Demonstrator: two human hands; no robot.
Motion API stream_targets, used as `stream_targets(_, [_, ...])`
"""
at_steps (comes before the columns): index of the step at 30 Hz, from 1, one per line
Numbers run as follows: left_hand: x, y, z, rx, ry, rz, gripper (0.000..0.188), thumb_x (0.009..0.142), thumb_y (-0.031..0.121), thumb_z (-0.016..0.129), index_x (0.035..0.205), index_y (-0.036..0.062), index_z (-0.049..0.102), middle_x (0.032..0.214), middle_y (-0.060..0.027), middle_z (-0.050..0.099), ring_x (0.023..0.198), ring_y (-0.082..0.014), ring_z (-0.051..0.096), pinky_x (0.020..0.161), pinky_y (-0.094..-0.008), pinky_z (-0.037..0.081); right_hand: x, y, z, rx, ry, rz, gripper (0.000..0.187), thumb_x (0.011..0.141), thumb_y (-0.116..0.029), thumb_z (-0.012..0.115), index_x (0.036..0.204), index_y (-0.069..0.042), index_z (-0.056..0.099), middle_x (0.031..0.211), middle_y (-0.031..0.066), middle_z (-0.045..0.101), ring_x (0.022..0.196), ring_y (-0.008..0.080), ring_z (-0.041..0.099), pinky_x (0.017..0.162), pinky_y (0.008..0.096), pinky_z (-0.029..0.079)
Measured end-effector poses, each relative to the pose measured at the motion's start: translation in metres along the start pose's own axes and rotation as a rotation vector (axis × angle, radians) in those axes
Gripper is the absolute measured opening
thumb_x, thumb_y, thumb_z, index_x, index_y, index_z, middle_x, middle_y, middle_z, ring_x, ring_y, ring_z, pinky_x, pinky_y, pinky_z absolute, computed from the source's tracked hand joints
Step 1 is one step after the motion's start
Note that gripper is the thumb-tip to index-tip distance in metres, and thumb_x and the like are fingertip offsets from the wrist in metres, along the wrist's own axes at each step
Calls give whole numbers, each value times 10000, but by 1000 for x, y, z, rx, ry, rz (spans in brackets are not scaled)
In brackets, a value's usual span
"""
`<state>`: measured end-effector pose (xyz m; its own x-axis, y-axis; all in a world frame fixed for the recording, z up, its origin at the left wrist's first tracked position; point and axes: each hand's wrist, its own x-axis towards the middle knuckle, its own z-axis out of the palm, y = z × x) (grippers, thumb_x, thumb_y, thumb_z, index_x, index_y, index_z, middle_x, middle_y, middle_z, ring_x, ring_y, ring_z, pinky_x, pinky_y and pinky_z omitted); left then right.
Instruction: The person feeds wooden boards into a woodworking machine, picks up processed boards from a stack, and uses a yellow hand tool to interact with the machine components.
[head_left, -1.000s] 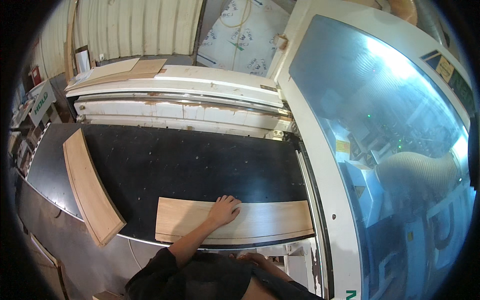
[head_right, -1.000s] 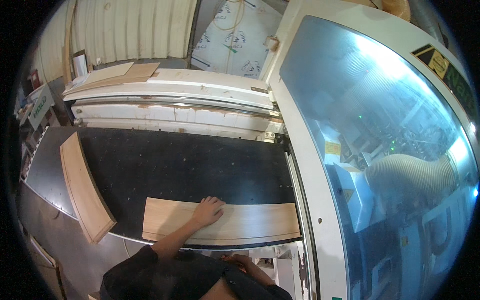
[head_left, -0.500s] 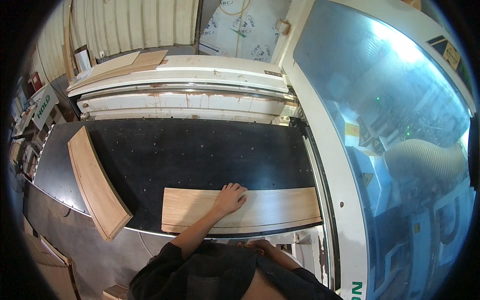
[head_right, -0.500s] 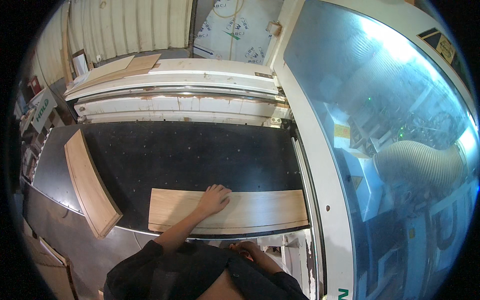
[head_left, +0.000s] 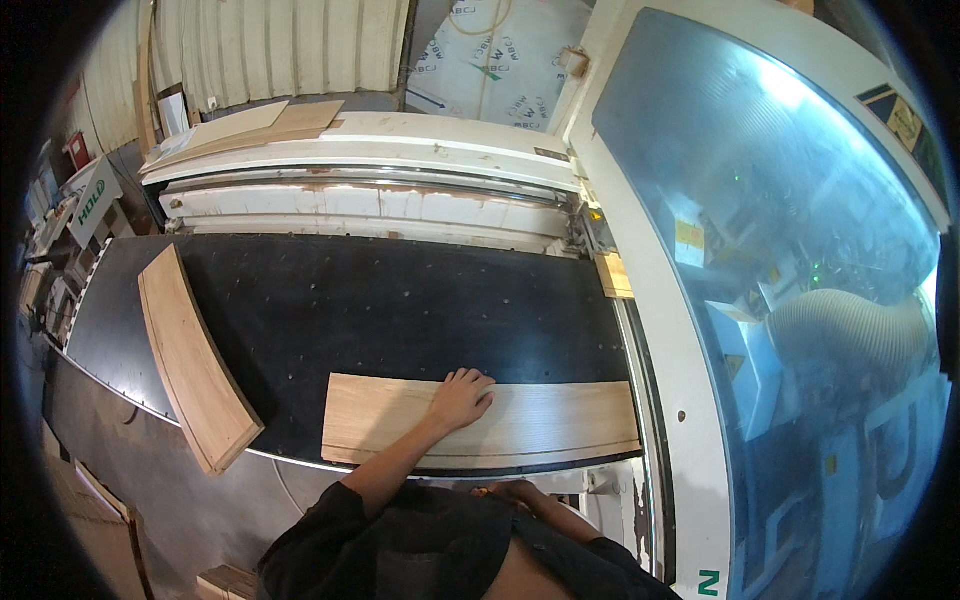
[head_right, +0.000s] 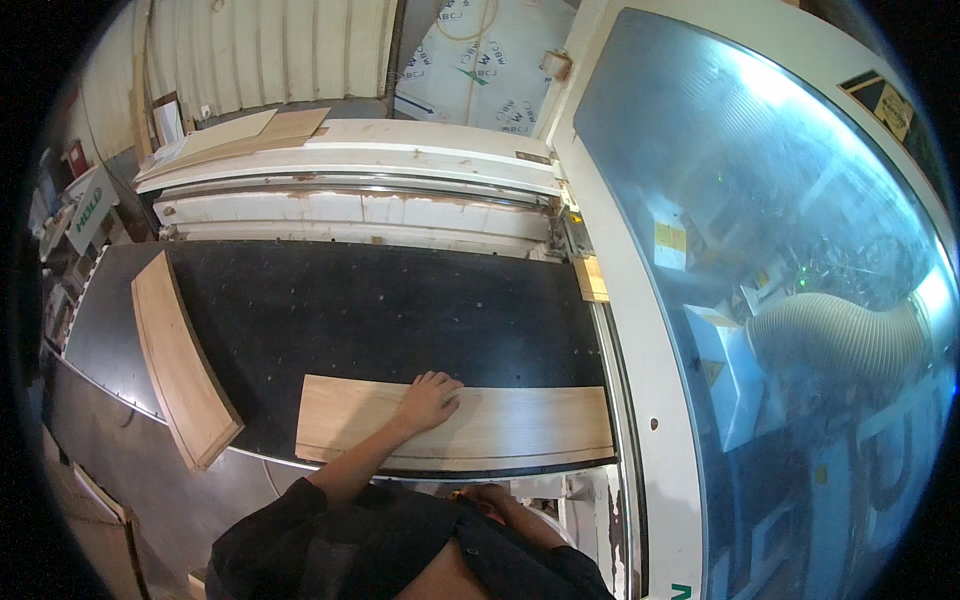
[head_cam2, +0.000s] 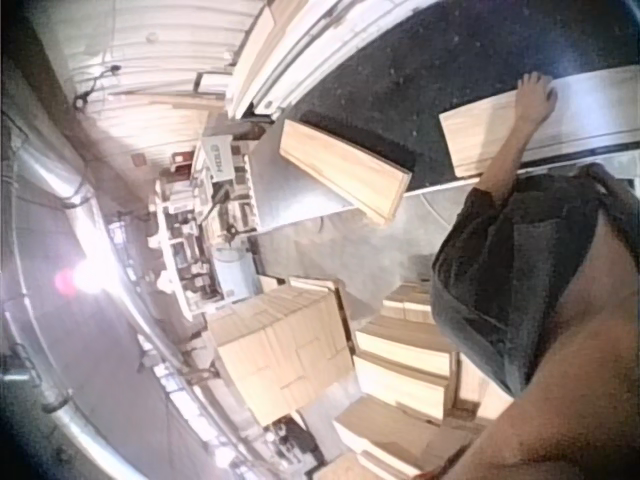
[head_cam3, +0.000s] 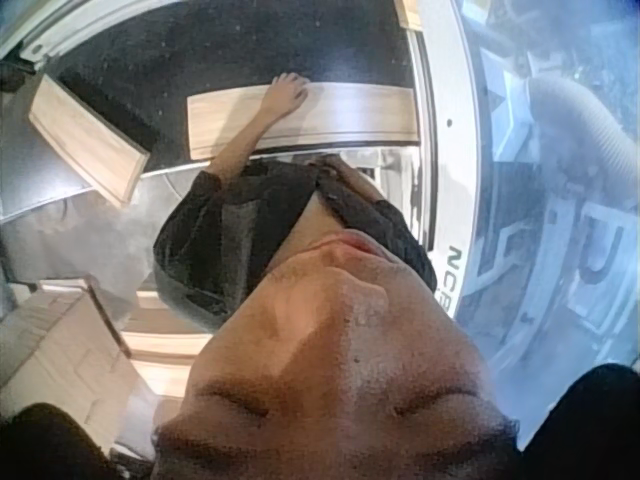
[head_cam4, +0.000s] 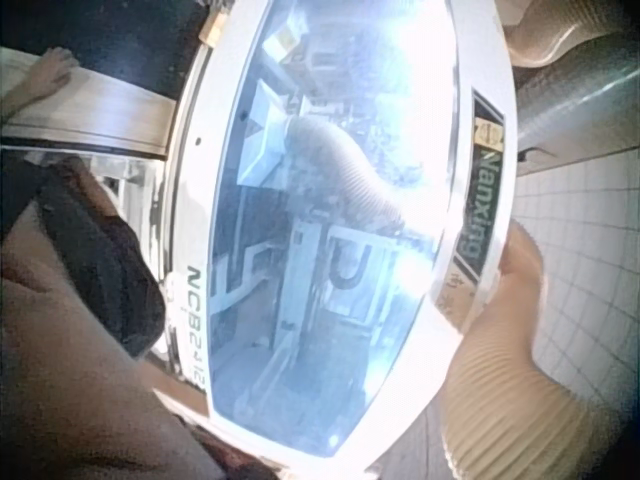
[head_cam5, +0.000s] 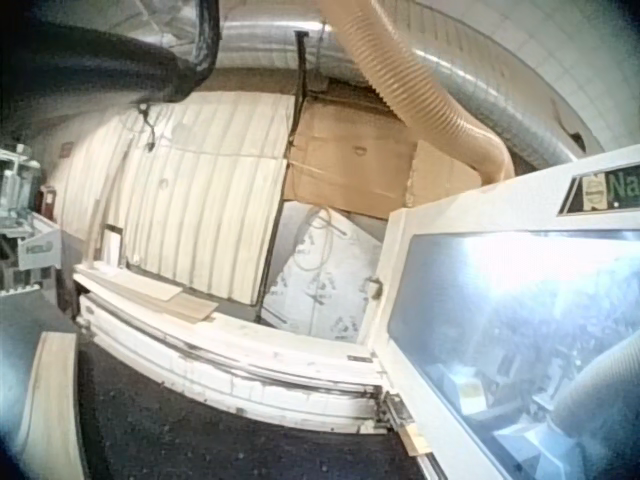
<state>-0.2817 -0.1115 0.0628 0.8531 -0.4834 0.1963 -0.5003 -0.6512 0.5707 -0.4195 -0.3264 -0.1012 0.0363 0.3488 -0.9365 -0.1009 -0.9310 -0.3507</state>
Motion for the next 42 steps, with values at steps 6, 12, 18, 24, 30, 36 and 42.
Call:
stream_targets(6, [0,1,-2,10,-17,8,368,993,300,609,1273,71,675,1231,-139,633,1172,-310,561,1035,-460,436,-3,-2,-3,-12,-8,10,461,946,-504,586,761,-85,633,661,91,611,575,216,612,541,359,496])
stream_targets(12, [0,0,-4,9,-42,10,375,999,303,602,1285,69,668,1235,-144,630,1171,-308,562,1045,-457,432,-10,-1,-10,-22,2,21,465,946,-511,589,758,-87,629,652,90,605,571,216,611,535,361,495])
stream_targets(18, [0,-3,0,5,-19,20,368,998,302,601,1273,68,673,1229,-144,630,1169,-311,561,1043,-459,433,-27,11,-10,-27,6,47,470,946,-518,591,755,-90,625,643,89,598,567,215,610,530,362,494])
stream_targets(24, [1,-4,2,6,-34,14,388,966,285,634,1293,78,660,1262,-145,629,1197,-337,559,1047,-478,437,-60,16,-5,-4,9,44,474,947,-524,593,752,-92,621,634,88,591,563,214,609,525,364,494])
stream_targets(30, [0,-4,3,3,-1,31,380,948,270,652,1277,80,663,1243,-140,632,1179,-328,564,1023,-477,442,-92,17,0,27,37,20,479,947,-531,595,749,-95,616,625,86,584,560,214,608,520,366,493])
stream_targets(36, [-1,-6,7,13,40,53,355,977,297,623,1248,75,680,1208,-126,636,1139,-309,568,999,-463,450,-109,15,6,-8,113,11,548,966,-572,552,806,-59,656,665,67,617,552,199,597,528,361,488])
stream_targets(42, [2,-4,3,33,-4,36,357,977,296,622,1253,77,679,1203,-128,634,1146,-315,566,999,-462,450,-90,9,2,-1,-14,23,593,974,-606,548,846,-41,672,722,48,626,609,197,574,595,363,485])
